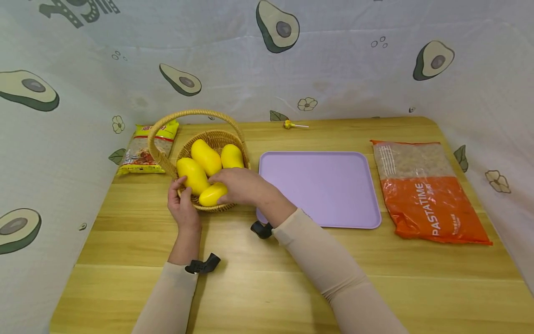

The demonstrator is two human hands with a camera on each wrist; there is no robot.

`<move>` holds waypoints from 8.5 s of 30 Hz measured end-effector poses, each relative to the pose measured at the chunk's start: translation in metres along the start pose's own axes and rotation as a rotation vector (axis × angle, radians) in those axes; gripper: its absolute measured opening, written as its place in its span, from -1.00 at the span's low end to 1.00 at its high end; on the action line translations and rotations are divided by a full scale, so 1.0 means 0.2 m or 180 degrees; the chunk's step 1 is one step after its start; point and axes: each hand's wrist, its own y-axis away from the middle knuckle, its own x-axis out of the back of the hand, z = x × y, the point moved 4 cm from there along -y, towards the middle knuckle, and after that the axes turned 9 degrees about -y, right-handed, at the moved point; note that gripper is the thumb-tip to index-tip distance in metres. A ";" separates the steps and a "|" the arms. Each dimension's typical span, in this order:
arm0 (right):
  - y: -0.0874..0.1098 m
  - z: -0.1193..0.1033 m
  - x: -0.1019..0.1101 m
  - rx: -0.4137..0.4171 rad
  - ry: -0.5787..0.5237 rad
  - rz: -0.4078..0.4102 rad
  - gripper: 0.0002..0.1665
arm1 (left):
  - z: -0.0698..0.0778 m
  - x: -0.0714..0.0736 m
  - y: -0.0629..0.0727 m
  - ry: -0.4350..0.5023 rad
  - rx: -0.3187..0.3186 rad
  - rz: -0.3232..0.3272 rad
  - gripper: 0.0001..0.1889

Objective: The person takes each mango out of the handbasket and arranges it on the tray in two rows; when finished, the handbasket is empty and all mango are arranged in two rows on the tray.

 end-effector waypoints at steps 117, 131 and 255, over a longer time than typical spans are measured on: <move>0.60 0.69 0.45 -0.1301 -0.2388 0.1648 0.13 | 0.00 0.00 0.00 0.0005 0.0045 -0.0051 -0.71; 0.23 0.78 0.40 -0.1279 -0.2252 0.0668 0.07 | 0.01 0.01 0.01 0.0045 0.0075 0.0002 -0.73; -0.03 0.00 -0.06 0.0040 -0.2025 0.0964 -0.02 | 0.00 0.01 -0.02 0.0213 0.0293 -0.0347 -0.54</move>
